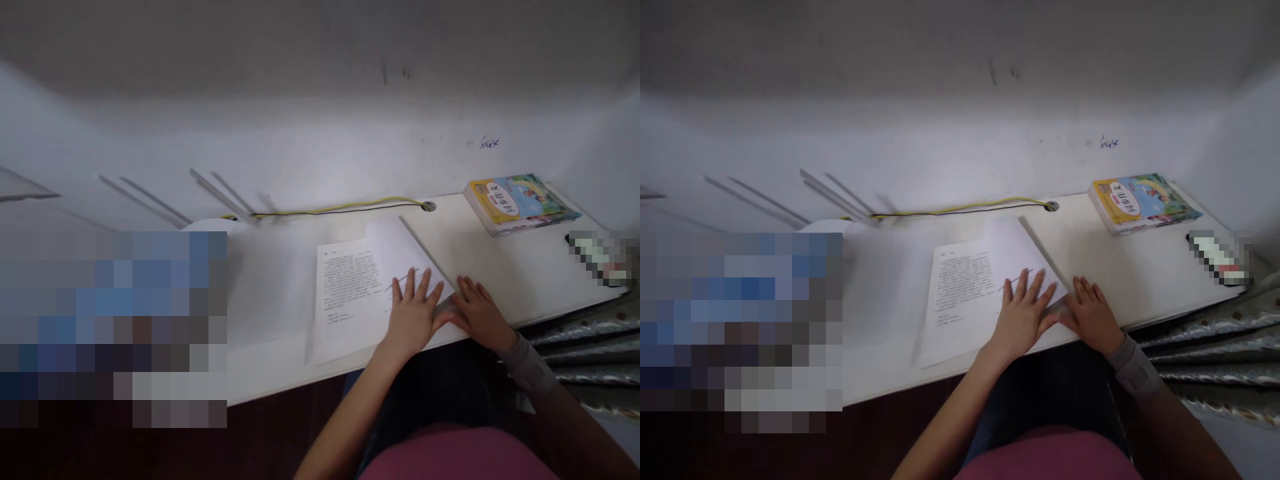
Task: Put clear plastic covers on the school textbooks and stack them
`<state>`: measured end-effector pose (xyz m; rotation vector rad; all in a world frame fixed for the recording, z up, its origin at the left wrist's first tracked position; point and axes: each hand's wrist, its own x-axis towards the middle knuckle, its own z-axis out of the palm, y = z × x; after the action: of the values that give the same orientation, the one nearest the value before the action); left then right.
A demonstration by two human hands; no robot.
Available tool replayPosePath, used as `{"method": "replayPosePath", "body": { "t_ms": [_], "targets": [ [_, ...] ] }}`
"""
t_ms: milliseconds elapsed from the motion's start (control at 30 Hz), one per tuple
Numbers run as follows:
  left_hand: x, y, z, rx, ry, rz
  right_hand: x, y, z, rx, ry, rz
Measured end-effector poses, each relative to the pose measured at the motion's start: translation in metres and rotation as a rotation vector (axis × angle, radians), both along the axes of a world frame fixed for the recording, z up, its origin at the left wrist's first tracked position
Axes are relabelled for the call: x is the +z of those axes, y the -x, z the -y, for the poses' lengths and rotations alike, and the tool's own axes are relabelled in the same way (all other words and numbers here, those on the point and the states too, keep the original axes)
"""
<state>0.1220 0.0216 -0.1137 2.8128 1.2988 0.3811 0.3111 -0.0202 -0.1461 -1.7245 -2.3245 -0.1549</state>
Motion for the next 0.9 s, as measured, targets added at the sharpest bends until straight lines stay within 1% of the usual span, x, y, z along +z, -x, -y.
{"method": "replayPosePath", "body": {
  "t_ms": [67,133,267,367,567,733,900],
  "targets": [
    [-0.007,-0.004,-0.001,-0.008,-0.015,-0.035,-0.003,-0.007,0.001,0.024,0.018,0.059],
    [-0.012,-0.006,-0.002,0.002,-0.016,-0.055,-0.004,-0.008,0.001,0.038,0.021,0.073],
    [-0.017,-0.006,-0.005,0.017,-0.012,-0.083,-0.005,-0.009,-0.001,0.039,0.016,0.056],
    [-0.017,-0.006,-0.006,0.016,-0.009,-0.086,-0.006,-0.01,-0.001,0.038,0.011,0.023],
    [-0.015,-0.007,-0.007,-0.004,0.06,-0.068,-0.01,-0.012,0.001,0.034,0.015,-0.034],
    [-0.015,-0.009,-0.006,-0.076,0.083,-0.066,-0.012,-0.014,0.001,0.042,0.017,-0.057],
    [-0.012,-0.007,-0.004,-0.135,0.078,-0.068,-0.011,-0.013,0.001,0.033,0.023,-0.033]
  ]
}}
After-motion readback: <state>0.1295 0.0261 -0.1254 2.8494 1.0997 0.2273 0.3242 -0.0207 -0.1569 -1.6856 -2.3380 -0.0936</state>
